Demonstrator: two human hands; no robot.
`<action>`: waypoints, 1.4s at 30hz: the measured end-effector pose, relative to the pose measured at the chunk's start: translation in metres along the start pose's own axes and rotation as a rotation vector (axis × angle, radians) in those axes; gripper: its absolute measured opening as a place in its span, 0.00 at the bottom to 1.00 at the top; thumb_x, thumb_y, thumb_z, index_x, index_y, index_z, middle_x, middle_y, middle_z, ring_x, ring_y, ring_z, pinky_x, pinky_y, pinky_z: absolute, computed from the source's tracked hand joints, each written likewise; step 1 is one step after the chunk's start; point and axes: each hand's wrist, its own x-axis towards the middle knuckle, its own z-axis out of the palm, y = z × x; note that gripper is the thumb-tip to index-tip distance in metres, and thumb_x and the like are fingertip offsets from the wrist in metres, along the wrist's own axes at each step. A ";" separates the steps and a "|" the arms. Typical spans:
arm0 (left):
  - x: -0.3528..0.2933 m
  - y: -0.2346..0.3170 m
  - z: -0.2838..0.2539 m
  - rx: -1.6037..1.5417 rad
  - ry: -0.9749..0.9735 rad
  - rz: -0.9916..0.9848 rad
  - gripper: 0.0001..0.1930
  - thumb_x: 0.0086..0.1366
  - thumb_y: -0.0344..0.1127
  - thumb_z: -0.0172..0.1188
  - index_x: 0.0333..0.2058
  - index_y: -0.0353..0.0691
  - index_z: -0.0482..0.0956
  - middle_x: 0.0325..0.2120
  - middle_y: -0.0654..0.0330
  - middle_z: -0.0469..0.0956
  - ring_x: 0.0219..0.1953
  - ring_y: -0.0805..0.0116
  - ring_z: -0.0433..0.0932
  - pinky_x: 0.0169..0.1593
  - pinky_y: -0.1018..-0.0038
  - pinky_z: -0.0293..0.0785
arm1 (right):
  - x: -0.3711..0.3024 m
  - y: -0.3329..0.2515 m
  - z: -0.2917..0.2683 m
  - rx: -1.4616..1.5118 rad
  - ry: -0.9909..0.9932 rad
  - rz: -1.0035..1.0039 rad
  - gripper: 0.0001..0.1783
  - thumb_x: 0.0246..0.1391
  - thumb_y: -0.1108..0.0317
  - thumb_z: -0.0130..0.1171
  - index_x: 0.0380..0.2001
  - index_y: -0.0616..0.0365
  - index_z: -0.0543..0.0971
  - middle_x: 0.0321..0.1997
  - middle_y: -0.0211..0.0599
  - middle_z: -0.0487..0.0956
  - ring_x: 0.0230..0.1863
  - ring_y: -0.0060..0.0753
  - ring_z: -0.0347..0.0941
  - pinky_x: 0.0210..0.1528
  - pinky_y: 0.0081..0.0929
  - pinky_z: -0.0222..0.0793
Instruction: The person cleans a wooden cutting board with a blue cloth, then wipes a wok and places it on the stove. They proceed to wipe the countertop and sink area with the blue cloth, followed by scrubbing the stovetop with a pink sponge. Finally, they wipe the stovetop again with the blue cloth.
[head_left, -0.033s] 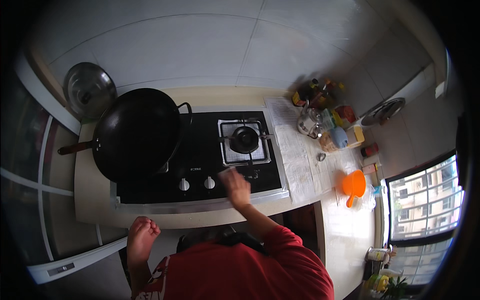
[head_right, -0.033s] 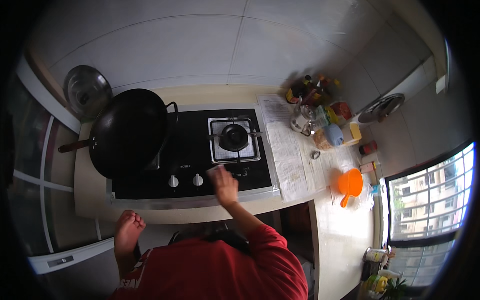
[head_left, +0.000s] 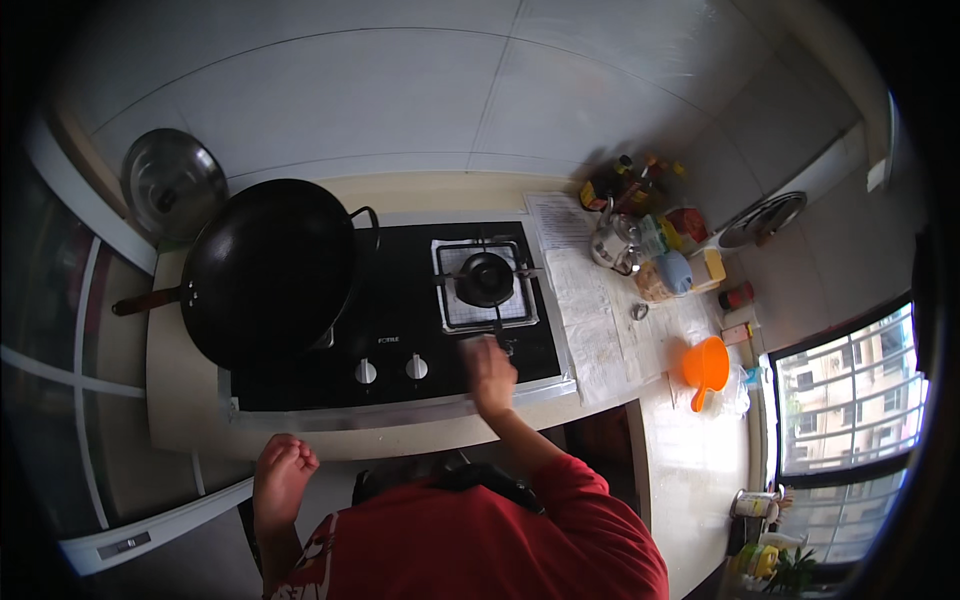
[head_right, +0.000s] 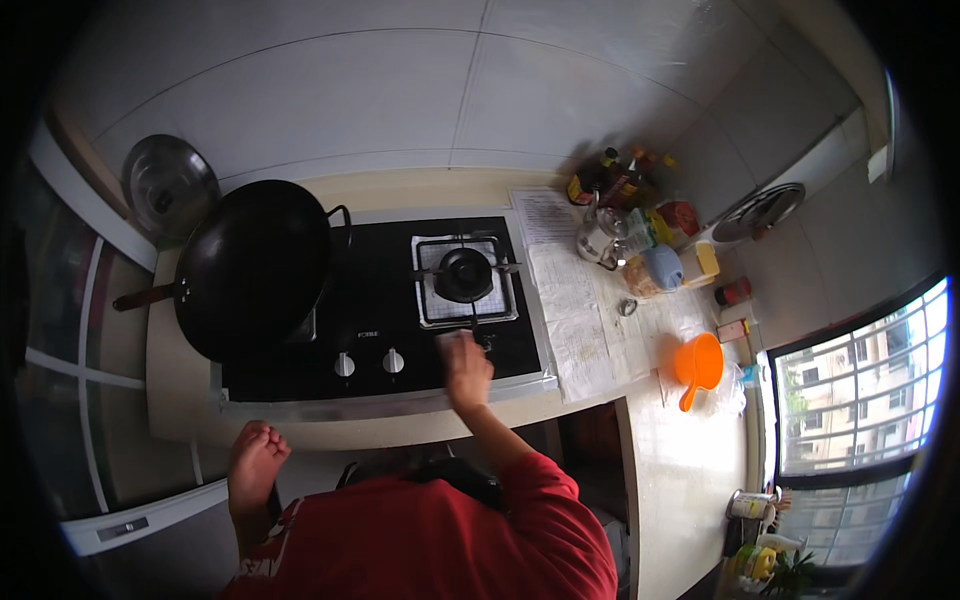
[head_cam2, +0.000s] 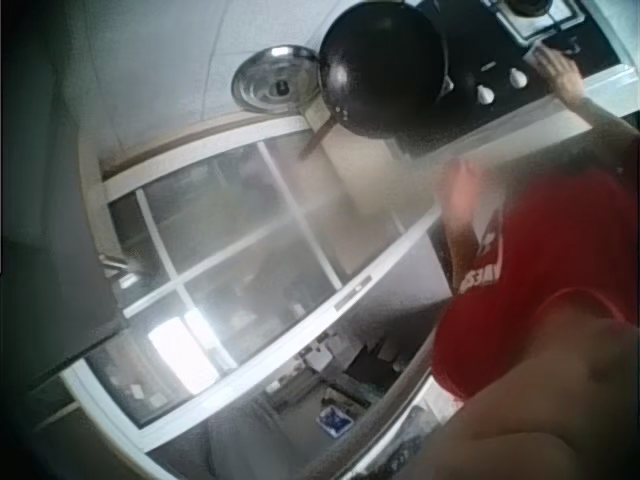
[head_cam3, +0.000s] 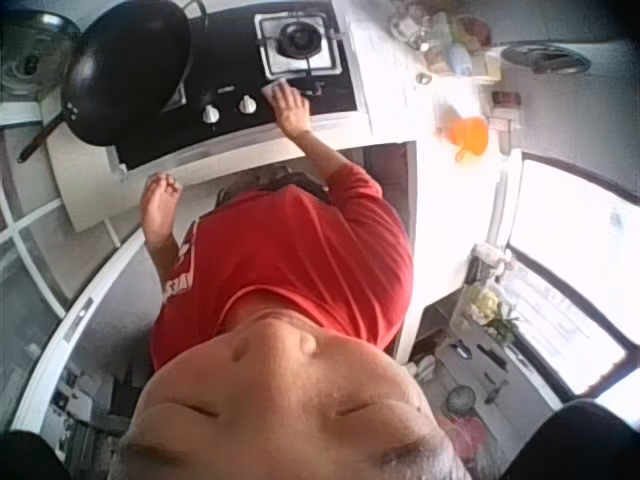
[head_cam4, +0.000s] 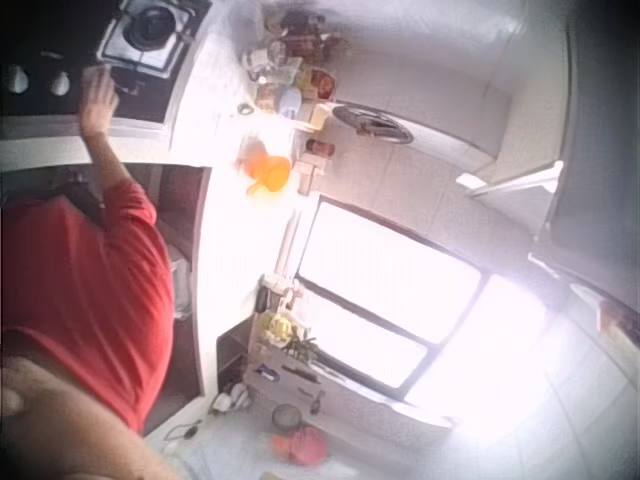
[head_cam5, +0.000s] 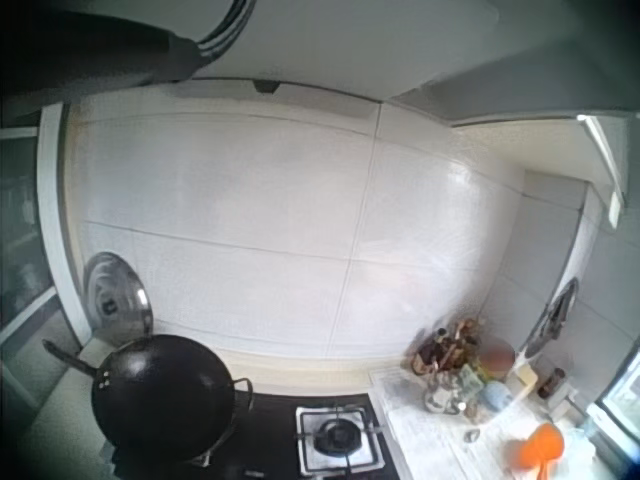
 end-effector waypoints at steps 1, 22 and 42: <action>0.006 -0.002 -0.002 0.005 0.005 -0.013 0.03 0.60 0.27 0.49 0.34 0.39 0.69 0.28 0.61 0.70 0.32 0.72 0.69 0.40 0.75 0.67 | -0.009 0.010 -0.012 -0.260 0.135 0.032 0.27 0.47 0.69 0.52 0.54 0.57 0.65 0.61 0.44 0.62 0.55 0.48 0.64 0.47 0.42 0.63; 0.059 -0.052 0.075 0.011 0.164 -0.191 0.03 0.60 0.29 0.48 0.33 0.41 0.70 0.29 0.61 0.70 0.31 0.71 0.70 0.38 0.73 0.69 | 0.065 0.138 -0.067 -0.196 0.194 0.114 0.12 0.45 0.64 0.58 0.37 0.43 0.79 0.41 0.32 0.72 0.42 0.39 0.67 0.41 0.37 0.61; 0.064 -0.081 0.071 -0.148 0.418 -0.256 0.03 0.60 0.30 0.50 0.33 0.43 0.71 0.28 0.63 0.73 0.30 0.70 0.72 0.38 0.70 0.69 | 0.293 0.190 -0.004 0.075 -0.103 0.050 0.13 0.45 0.51 0.61 0.28 0.46 0.80 0.34 0.37 0.76 0.44 0.46 0.69 0.43 0.44 0.65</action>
